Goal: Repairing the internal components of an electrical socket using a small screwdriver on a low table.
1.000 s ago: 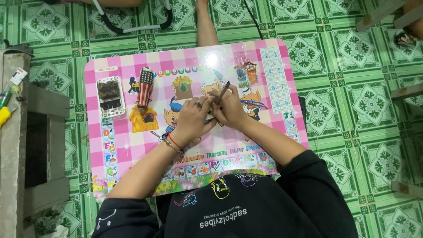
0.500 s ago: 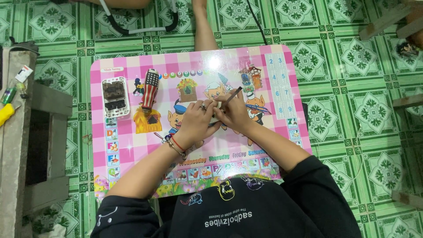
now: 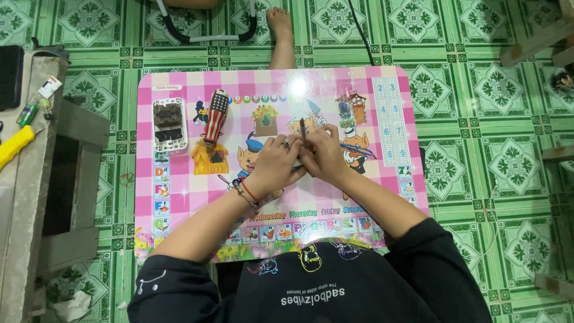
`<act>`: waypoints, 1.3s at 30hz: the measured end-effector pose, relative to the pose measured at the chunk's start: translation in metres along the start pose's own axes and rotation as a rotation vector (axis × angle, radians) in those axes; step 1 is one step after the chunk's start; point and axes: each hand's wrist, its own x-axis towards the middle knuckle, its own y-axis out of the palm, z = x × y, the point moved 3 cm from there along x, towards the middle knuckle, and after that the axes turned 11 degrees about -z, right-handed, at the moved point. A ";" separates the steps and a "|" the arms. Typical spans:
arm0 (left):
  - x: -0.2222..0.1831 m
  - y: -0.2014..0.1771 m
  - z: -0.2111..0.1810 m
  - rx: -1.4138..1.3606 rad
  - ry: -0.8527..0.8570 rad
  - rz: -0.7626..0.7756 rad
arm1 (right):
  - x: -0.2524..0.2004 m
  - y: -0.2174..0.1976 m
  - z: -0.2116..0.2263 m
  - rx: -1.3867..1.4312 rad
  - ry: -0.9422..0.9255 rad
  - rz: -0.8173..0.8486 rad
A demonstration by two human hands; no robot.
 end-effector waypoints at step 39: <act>0.002 -0.007 0.000 -0.191 -0.052 -0.022 | -0.029 0.000 -0.046 0.553 0.489 -0.074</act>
